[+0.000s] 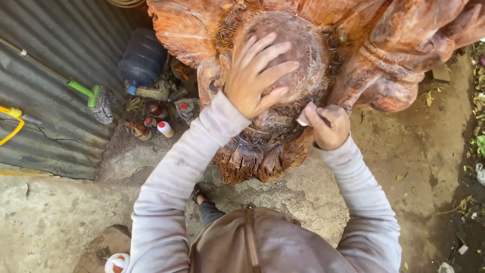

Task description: Hand-sanding a large, detailed wooden sculpture to smooth the surface and prepare it for finishing.

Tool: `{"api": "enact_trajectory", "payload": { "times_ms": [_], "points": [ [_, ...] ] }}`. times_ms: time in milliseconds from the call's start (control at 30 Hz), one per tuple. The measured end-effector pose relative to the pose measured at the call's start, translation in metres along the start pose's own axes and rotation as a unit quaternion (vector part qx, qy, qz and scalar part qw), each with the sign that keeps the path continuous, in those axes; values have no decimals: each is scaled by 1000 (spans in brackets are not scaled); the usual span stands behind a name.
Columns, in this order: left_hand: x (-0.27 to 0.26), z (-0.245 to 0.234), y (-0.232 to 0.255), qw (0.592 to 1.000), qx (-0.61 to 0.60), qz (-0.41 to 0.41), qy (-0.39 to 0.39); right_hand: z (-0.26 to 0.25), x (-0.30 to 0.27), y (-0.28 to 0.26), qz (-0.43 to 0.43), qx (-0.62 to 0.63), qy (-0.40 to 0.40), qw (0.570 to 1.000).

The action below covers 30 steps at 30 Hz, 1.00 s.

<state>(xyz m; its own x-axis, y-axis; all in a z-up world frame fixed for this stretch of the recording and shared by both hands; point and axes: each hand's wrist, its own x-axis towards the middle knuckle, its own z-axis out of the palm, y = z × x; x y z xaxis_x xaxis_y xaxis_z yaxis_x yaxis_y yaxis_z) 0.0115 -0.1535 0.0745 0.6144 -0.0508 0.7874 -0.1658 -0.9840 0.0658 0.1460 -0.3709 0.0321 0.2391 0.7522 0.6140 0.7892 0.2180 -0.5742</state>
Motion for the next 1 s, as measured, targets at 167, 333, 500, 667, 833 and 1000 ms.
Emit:
{"api": "enact_trajectory", "payload": {
  "times_ms": [167, 333, 500, 667, 833, 1000],
  "points": [
    [-62, 42, 13, 985, 143, -2, 98, 34, -7, 29, -169, -37, 148, 974],
    [-117, 94, 11, 958, 236, -1, 163, 52, -11, 28, -174, 85, 187, 963],
    [-165, 120, 20, 977, 165, -9, 134, 46, -36, 59, -280, -155, 332, 888],
    [-167, 117, 25, 972, 169, -21, 160, 77, 7, 22, -143, 175, 315, 922],
    [-173, 122, 26, 965, 180, -20, 188, 64, -30, 84, -203, -214, 346, 890],
    [-177, 129, 26, 962, 181, -34, 200, 76, -30, 69, -206, -100, 386, 894]
  ]
}}
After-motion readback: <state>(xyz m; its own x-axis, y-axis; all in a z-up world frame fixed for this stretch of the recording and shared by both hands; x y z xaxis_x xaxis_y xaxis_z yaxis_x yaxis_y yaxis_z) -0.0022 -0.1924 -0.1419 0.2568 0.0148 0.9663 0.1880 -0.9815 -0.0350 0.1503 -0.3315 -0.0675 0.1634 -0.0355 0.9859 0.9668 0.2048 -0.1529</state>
